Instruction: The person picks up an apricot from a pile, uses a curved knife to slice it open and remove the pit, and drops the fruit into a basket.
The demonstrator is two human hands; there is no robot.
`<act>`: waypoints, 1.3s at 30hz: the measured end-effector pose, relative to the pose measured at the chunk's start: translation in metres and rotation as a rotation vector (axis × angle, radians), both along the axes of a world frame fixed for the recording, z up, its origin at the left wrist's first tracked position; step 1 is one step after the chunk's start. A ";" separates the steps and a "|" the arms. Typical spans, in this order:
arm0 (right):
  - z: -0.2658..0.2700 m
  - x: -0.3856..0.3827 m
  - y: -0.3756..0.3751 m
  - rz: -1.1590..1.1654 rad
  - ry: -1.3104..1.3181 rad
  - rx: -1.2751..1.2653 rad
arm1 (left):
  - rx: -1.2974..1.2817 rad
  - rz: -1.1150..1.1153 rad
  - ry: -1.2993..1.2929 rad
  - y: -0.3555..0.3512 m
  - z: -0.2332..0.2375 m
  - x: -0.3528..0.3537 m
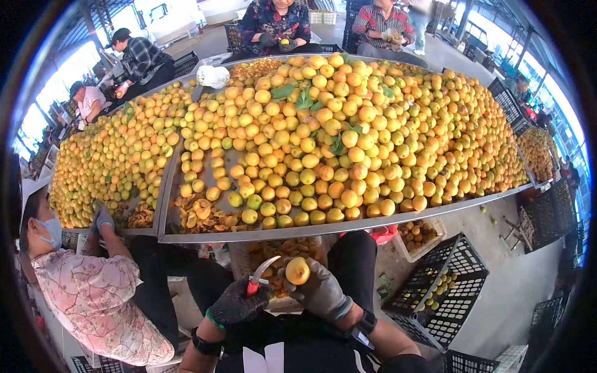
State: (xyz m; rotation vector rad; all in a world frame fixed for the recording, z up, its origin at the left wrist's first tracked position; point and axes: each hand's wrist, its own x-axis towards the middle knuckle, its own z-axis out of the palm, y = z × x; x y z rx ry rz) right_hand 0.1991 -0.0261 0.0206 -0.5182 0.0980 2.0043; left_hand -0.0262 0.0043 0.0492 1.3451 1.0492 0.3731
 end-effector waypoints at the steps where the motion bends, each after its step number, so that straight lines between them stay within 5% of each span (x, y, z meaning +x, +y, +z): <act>1: 0.011 -0.008 0.002 -0.115 -0.077 -0.030 | 0.221 0.029 -0.023 -0.004 -0.004 0.001; 5: -0.003 -0.004 0.007 -0.103 -0.039 0.216 | 0.509 0.077 0.101 -0.013 -0.011 0.008; 7: -0.004 -0.009 0.010 -0.070 -0.046 0.270 | 0.784 0.096 0.485 -0.021 -0.013 0.008; 15: 0.008 -0.044 0.041 0.028 -0.564 0.548 | 0.960 0.207 0.686 -0.009 -0.002 -0.013; 22: 0.022 -0.075 0.069 0.152 -0.692 0.592 | 1.137 0.279 0.802 0.005 0.000 -0.037; 25: 0.039 -0.088 0.073 0.122 -0.874 0.687 | 1.107 0.266 0.840 0.013 0.009 -0.048; 35: 0.033 -0.117 0.098 0.273 -0.699 0.447 | 1.133 0.289 0.892 0.041 -0.006 -0.080; 39: 0.010 -0.125 0.110 0.176 -0.864 0.577 | 0.864 0.246 0.941 0.046 -0.003 -0.083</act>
